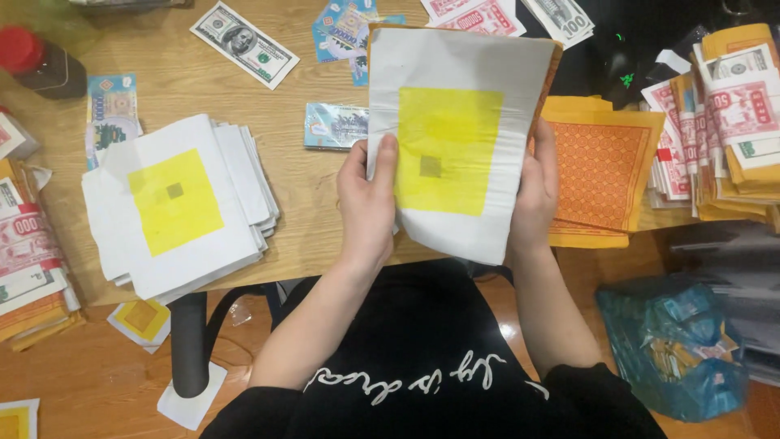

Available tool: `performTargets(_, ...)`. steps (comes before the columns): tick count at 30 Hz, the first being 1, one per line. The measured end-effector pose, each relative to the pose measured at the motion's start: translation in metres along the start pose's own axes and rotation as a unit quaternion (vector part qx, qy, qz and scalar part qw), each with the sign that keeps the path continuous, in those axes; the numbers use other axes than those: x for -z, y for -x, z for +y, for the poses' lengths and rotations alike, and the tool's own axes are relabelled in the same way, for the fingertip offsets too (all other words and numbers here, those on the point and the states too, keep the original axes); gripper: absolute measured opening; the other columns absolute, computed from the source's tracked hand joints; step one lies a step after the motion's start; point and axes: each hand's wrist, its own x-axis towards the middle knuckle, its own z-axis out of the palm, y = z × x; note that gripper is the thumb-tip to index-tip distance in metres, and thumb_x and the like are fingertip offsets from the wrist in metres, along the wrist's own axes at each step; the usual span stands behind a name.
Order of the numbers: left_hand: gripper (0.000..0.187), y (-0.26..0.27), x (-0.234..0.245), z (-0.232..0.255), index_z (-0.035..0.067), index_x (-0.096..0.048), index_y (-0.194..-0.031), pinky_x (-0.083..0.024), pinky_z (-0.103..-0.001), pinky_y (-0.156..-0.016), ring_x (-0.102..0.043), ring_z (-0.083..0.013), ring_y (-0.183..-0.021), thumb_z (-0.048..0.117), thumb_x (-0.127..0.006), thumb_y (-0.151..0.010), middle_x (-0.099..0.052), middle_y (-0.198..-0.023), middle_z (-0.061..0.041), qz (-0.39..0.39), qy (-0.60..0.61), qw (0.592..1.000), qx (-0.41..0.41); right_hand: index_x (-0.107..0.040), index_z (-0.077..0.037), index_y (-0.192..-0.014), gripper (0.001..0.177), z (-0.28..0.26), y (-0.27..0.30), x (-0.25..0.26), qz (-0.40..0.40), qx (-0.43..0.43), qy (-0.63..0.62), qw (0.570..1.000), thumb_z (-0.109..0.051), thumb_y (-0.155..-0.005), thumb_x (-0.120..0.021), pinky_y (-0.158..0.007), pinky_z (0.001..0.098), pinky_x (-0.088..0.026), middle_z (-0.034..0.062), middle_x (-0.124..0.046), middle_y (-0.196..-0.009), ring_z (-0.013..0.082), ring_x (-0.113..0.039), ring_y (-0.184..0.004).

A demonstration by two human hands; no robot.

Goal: Sorting and folding stacks of printed joss paper and placing them into envelopes at a desk.

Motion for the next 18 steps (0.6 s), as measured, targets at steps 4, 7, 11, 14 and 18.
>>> performTargets(4, 0.023, -0.003, 0.001, -0.008, 0.007, -0.063, -0.088, -0.045, -0.022, -0.06, -0.049, -0.0072, -0.072, 0.029, -0.065, -0.094, -0.053, -0.075, 0.002, 0.024, -0.027, 0.999, -0.008, -0.04, -0.007, -0.14, 0.04, -0.018, -0.002, -0.011, -0.018, 0.009, 0.01, 1.0, -0.019, -0.101, -0.036, -0.097, 0.035, -0.047, 0.0104, -0.05, -0.115, 0.0183, -0.053, -0.109)
performTargets(7, 0.022, -0.002, 0.003, -0.004, 0.007, -0.063, -0.088, -0.047, -0.025, -0.066, -0.049, -0.0088, -0.075, 0.028, -0.065, -0.094, -0.053, -0.076, 0.001, 0.029, -0.044, 0.998, -0.024, -0.038, -0.005, -0.143, 0.054, 0.006, -0.008, -0.002, -0.032, 0.029, -0.021, 0.999, -0.039, -0.102, -0.031, -0.096, 0.0362, -0.047, 0.0137, -0.05, -0.119, 0.0214, -0.054, -0.11)
performTargets(11, 0.021, -0.002, 0.005, -0.007, 0.007, -0.065, -0.089, -0.047, -0.026, -0.067, -0.05, -0.0086, -0.075, 0.028, -0.065, -0.094, -0.054, -0.075, 0.002, 0.035, -0.053, 0.998, -0.029, -0.035, -0.004, -0.143, 0.046, 0.01, -0.004, -0.001, -0.036, 0.035, 0.018, 0.999, -0.02, -0.101, -0.044, -0.099, 0.0393, -0.047, 0.0133, -0.05, -0.121, 0.0206, -0.053, -0.111)
performTargets(14, 0.021, -0.001, 0.008, -0.008, 0.008, -0.065, -0.09, -0.048, -0.027, -0.069, -0.051, -0.0092, -0.077, 0.028, -0.065, -0.095, -0.054, -0.076, 0.001, 0.035, -0.049, 0.997, -0.043, -0.031, -0.005, -0.146, 0.047, 0.014, -0.007, 0.003, -0.051, 0.015, -0.023, 0.998, -0.013, -0.102, -0.045, -0.084, 0.0376, -0.06, 0.0183, -0.059, -0.115, 0.0234, -0.067, -0.097)
performTargets(18, 0.04, -0.005, 0.021, -0.015, 0.01, -0.043, -0.12, -0.051, -0.027, -0.075, -0.056, -0.0108, -0.085, 0.015, -0.071, -0.091, -0.057, -0.087, -0.003, -0.027, -0.008, 0.996, -0.082, -0.035, -0.003, -0.143, 0.044, 0.022, -0.007, 0.014, -0.047, 0.023, -0.025, 0.998, -0.011, -0.102, -0.045, -0.077, 0.0374, -0.062, 0.0223, -0.063, -0.112, 0.0239, -0.068, -0.091)
